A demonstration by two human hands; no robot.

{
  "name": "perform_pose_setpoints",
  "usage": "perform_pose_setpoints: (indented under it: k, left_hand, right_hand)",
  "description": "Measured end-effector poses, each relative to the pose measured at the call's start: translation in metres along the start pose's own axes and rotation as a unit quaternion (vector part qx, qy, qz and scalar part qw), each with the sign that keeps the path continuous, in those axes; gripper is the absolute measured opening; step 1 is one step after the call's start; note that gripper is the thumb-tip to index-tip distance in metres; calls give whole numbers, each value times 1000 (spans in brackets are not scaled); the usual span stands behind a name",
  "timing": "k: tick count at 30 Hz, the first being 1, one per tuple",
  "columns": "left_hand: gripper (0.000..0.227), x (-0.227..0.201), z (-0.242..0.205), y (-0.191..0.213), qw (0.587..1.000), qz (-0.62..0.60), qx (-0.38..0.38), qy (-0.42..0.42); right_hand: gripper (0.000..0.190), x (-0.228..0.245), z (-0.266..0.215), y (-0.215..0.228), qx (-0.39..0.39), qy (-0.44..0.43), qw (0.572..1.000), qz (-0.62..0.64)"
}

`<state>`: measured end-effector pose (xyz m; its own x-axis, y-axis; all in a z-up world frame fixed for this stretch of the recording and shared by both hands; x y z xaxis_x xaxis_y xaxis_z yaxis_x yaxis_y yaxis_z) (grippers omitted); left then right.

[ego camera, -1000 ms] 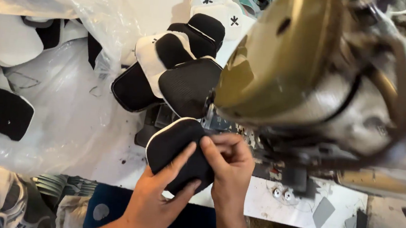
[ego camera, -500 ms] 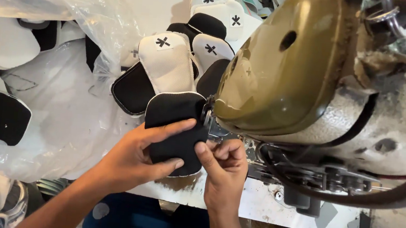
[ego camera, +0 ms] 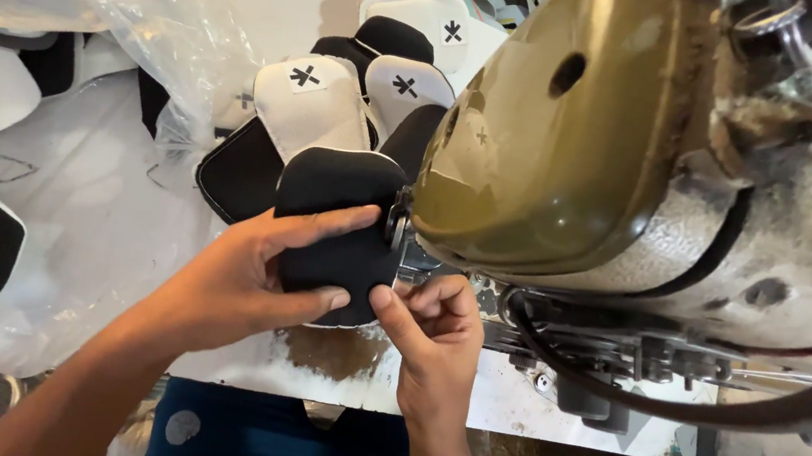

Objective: The person uses a sewing machine to stitch black and white shoe parts. They repeatedly pick up parts, align them under the needle, and sew them. The person also adjusts the thread on the machine and moves finished parts aside.

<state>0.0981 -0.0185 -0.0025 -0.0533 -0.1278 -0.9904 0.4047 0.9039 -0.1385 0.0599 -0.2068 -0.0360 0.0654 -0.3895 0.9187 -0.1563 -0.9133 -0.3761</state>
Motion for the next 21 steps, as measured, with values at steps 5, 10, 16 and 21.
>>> perform_pose_setpoints:
  k: [5, 10, 16, 21]
  left_hand:
    - [73, -13, 13, 6, 999, 29, 16, 4]
    - [74, -26, 24, 8, 996, 83, 27, -25]
    - [75, -23, 34, 12, 999, 17, 26, -20]
    - [75, -9, 25, 10, 995, -73, -43, -53]
  right_hand:
    - [30, 3, 6, -8, -11, -13, 1000, -21]
    - [33, 6, 12, -5, -44, 9, 998, -52]
    - [37, 7, 14, -6, -77, 49, 993, -75]
    - [31, 14, 11, -12, -85, 62, 989, -101]
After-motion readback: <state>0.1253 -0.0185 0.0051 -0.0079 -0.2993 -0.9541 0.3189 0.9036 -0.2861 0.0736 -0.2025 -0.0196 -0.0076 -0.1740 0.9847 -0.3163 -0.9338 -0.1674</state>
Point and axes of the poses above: each hand's wrist, its own z-axis towards the middle knuckle, its own y-axis out of the back of the hand, x = y × z, the point moved 8 cm from there along z, towards the middle knuckle, and after that the axes turned 2 degrees about -y, right-handed, at the moved point
